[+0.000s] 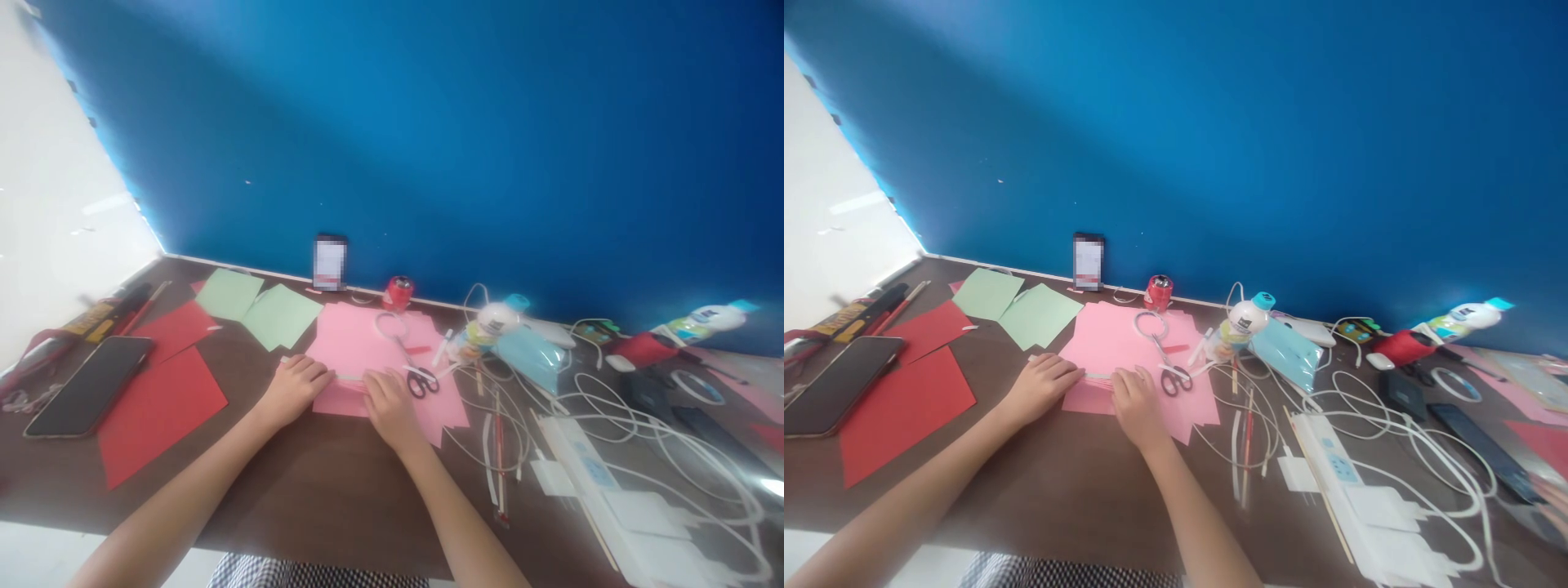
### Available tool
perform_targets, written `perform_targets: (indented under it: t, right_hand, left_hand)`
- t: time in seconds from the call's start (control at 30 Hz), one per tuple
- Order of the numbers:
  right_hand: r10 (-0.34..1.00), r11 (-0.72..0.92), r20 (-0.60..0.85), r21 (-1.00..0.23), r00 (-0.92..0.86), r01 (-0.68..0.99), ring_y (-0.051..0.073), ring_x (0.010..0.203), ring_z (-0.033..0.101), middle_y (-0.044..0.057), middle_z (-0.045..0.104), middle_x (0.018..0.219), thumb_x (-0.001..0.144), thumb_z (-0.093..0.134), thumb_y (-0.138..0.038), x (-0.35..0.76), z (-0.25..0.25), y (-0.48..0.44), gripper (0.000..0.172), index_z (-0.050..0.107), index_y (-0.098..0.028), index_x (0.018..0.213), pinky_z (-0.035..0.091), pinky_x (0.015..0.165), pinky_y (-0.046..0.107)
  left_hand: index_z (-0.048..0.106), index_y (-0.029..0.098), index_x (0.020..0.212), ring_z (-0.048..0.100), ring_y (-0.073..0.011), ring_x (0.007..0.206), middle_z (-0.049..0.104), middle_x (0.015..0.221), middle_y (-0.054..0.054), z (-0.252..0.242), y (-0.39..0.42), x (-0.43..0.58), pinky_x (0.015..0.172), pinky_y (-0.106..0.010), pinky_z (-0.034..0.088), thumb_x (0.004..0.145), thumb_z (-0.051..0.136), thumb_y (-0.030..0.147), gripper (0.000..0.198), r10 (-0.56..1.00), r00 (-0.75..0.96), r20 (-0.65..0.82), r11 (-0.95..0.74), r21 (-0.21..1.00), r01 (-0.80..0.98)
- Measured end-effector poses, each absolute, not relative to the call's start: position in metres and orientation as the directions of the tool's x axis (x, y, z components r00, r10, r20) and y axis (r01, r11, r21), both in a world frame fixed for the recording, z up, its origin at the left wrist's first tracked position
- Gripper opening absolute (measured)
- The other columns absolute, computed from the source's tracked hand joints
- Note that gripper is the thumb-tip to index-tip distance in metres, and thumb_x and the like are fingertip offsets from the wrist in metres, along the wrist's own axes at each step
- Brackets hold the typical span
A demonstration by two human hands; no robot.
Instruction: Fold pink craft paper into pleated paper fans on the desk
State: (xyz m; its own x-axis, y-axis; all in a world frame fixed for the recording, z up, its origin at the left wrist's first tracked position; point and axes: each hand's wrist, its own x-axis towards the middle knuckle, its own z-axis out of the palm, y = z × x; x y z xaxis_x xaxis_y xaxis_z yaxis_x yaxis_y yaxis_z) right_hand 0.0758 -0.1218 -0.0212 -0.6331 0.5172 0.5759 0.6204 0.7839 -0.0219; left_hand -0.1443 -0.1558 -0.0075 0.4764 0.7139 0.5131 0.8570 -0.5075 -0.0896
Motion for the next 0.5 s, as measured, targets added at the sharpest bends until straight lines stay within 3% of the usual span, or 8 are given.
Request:
perform_targets:
  t: [0.37, 0.5]
  right_hand:
    - [0.559, 0.787, 0.503, -0.073, -0.659, 0.612, 0.020, 0.082, 0.055, 0.007, 0.063, 0.084, 0.083, 0.039, -0.007, 0.0772, -0.0225, -0.1192, 0.025, 0.058, -0.016, 0.096, 0.039, 0.087, 0.038]
    - [0.593, 0.760, 0.548, -0.142, -0.589, 0.634, 0.020, 0.087, 0.055, 0.007, 0.064, 0.084, 0.084, 0.039, -0.008, 0.0811, -0.0220, -0.1153, 0.023, 0.060, -0.017, 0.087, 0.040, 0.082, 0.035]
  left_hand:
    - [0.059, 0.019, 0.098, 0.056, -0.0184, 0.078, 0.063, 0.086, -0.004, -0.0110, -0.1533, -0.1495, 0.073, -0.033, 0.041, 0.085, 0.047, 0.011, 0.020, 0.741, 0.508, 0.440, -0.511, -0.122, 0.851]
    - [0.057, 0.017, 0.102, 0.057, -0.0183, 0.083, 0.063, 0.100, -0.006, -0.0110, -0.1504, -0.1540, 0.074, -0.032, 0.041, 0.085, 0.047, 0.011, 0.021, 0.733, 0.472, 0.490, -0.501, -0.081, 0.862]
